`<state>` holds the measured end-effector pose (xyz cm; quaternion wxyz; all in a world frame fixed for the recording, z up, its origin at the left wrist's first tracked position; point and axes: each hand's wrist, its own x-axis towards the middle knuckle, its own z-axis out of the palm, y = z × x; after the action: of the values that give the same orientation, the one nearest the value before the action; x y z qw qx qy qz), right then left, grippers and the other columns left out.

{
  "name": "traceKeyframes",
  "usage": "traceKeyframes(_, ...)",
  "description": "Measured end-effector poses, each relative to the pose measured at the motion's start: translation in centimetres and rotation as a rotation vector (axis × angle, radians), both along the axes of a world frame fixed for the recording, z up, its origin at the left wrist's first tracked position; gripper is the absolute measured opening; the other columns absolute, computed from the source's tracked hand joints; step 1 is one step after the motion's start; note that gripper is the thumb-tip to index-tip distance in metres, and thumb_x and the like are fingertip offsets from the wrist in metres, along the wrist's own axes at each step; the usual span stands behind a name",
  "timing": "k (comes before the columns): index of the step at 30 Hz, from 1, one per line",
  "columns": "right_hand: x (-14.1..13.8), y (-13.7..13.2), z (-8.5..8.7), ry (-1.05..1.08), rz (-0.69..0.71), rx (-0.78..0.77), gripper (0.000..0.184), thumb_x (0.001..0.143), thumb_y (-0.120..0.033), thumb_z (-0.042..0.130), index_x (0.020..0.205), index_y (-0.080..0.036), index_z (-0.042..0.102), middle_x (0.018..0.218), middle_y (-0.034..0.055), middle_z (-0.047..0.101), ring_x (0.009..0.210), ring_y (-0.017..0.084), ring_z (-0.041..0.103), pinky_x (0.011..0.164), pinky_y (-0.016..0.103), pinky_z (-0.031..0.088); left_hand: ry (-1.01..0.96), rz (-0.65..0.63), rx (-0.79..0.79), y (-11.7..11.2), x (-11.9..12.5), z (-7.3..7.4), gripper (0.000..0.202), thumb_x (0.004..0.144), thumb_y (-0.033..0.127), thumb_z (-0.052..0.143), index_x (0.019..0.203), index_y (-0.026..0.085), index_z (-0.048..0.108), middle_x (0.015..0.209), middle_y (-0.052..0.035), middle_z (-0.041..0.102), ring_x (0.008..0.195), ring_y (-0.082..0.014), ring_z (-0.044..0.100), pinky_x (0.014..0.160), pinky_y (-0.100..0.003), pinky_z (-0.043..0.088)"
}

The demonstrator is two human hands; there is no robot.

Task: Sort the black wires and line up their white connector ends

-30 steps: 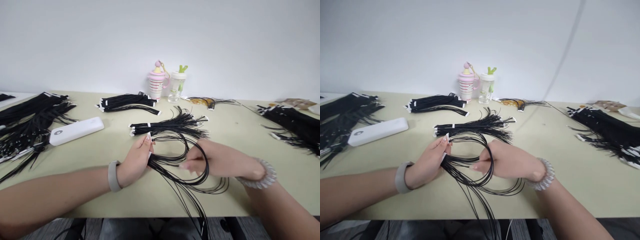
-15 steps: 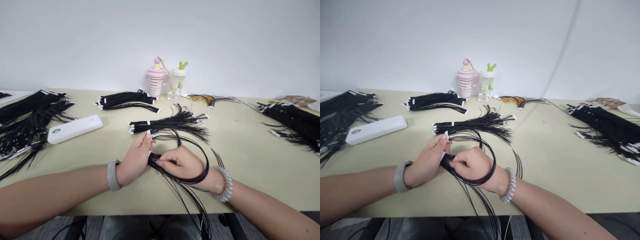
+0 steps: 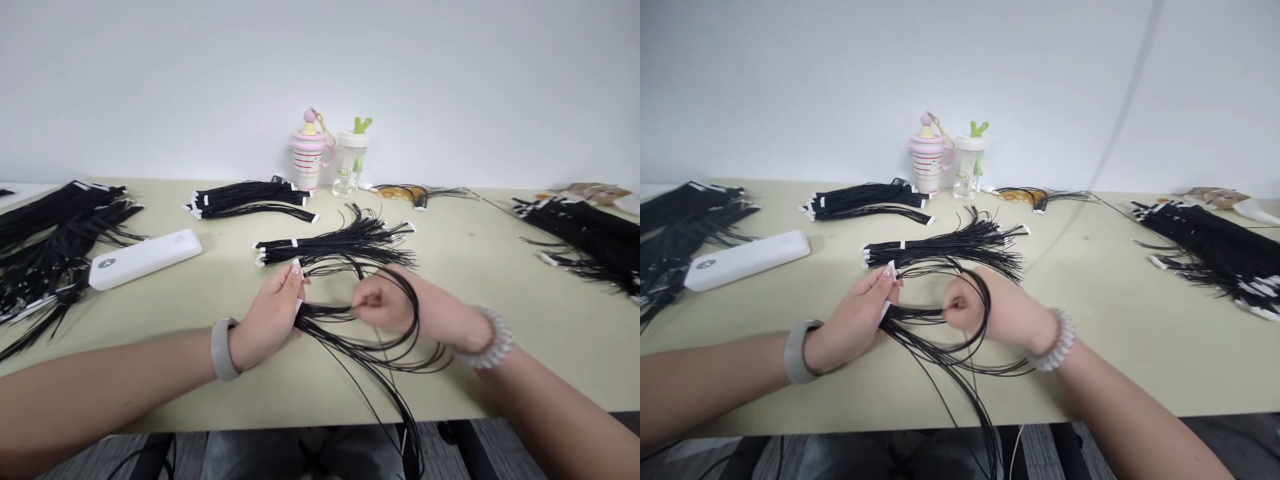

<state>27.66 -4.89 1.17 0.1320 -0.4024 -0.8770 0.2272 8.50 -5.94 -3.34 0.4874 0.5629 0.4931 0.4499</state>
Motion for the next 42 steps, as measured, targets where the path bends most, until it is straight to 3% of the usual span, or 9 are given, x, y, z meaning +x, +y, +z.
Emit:
traceKeyframes(3, 2.8, 1.4, 1.6, 0.079, -0.288, 0.054, 0.014, 0.072, -0.02, 0.055, 0.06, -0.016, 0.061, 0.05, -0.0023, 0.052, 0.044, 0.006, 0.041, 0.041, 0.02, 0.031, -0.028, 0.002, -0.072, 0.0, 0.1, 0.2, 0.041, 0.085, 0.051, 0.034, 0.06, 0.019, 0.035, 0.054, 0.0046, 0.037, 0.043, -0.0082, 0.034, 0.039, -0.022, 0.032)
traceKeyframes(6, 4.9, 2.8, 2.4, 0.468, -0.565, 0.158, 0.009, 0.07, -0.023, 0.062, 0.074, -0.017, 0.066, 0.06, 0.0019, 0.062, 0.051, 0.011, 0.054, 0.047, 0.023, 0.041, -0.03, -0.002, -0.128, 0.0, 0.2, 0.3, 0.04, 0.084, 0.053, 0.035, 0.061, 0.02, 0.036, 0.053, 0.0049, 0.036, 0.041, -0.0086, 0.033, 0.037, -0.022, 0.031)
traceKeyframes(9, 5.8, 3.6, 3.0, 1.101, -0.589, 0.124, 0.015, 0.074, -0.016, 0.056, 0.086, -0.016, 0.064, 0.087, 0.0049, 0.065, 0.071, 0.011, 0.06, 0.062, 0.025, 0.047, -0.024, -0.015, -0.059, 0.1, 0.1, 0.4, 0.04, 0.087, 0.047, 0.035, 0.059, 0.019, 0.035, 0.051, 0.0046, 0.035, 0.044, -0.0087, 0.033, 0.042, -0.022, 0.031)
traceKeyframes(12, 5.4, 3.4, 3.4, 1.443, -0.581, -0.024, 0.016, 0.077, -0.012, 0.051, 0.088, -0.016, 0.061, 0.077, 0.0009, 0.062, 0.053, 0.002, 0.052, 0.05, 0.017, 0.04, 0.005, -0.036, -0.019, 0.0, 0.0, 0.3, 0.039, 0.089, 0.043, 0.033, 0.058, 0.019, 0.034, 0.049, 0.0045, 0.036, 0.045, -0.0087, 0.034, 0.045, -0.023, 0.03)
traceKeyframes(14, 4.4, 2.6, 3.3, 1.377, -0.54, -0.073, 0.026, 0.076, -0.013, 0.056, 0.1, -0.021, 0.058, 0.066, -0.0034, 0.058, 0.038, 0.0, 0.037, 0.038, 0.016, 0.03, 0.015, -0.061, -0.022, 0.0, 0.0, 0.1, 0.04, 0.089, 0.044, 0.032, 0.059, 0.019, 0.035, 0.049, 0.0046, 0.037, 0.044, -0.0087, 0.035, 0.045, -0.023, 0.03)
traceKeyframes(16, 2.9, 1.7, 2.7, 1.144, -0.441, -0.072, 0.035, 0.074, -0.017, 0.06, 0.108, -0.024, 0.054, 0.064, -0.0041, 0.058, 0.036, 0.003, 0.035, 0.034, 0.018, 0.027, 0.02, -0.085, -0.001, 0.0, -0.1, 0.0, 0.041, 0.088, 0.046, 0.031, 0.059, 0.019, 0.034, 0.05, 0.0044, 0.038, 0.044, -0.0089, 0.036, 0.045, -0.023, 0.031)
traceKeyframes(19, 0.7, 0.8, 1.1, 0.695, -0.312, 0.027, 0.009, 0.075, -0.024, 0.061, 0.081, -0.017, 0.061, 0.063, -0.0005, 0.059, 0.047, 0.007, 0.046, 0.042, 0.02, 0.035, 0.058, -0.087, 0.043, -0.2, -0.1, 0.0, 0.041, 0.089, 0.045, 0.03, 0.058, 0.019, 0.034, 0.052, 0.0037, 0.039, 0.047, -0.0094, 0.038, 0.048, -0.023, 0.033)
traceKeyframes(22, -0.6, 0.5, -0.3, 0.395, -0.177, 0.179, 0.013, 0.079, -0.023, 0.057, 0.069, -0.016, 0.062, 0.064, -0.0005, 0.06, 0.057, 0.008, 0.05, 0.054, 0.021, 0.039, 0.117, -0.072, 0.051, -0.3, -0.2, 0.3, 0.041, 0.089, 0.044, 0.029, 0.059, 0.019, 0.036, 0.054, 0.0033, 0.04, 0.05, -0.0099, 0.039, 0.051, -0.023, 0.035)
traceKeyframes(42, -2.1, -0.1, -1.4, 0.274, -0.114, 0.438, 0.013, 0.081, -0.017, 0.054, 0.073, -0.014, 0.064, 0.064, -0.0009, 0.058, 0.06, 0.006, 0.049, 0.058, 0.019, 0.036, 0.169, -0.172, 0.118, -0.4, -0.3, 0.6, 0.038, 0.09, 0.038, 0.029, 0.059, 0.019, 0.037, 0.054, 0.0043, 0.037, 0.051, -0.0102, 0.037, 0.052, -0.024, 0.033)
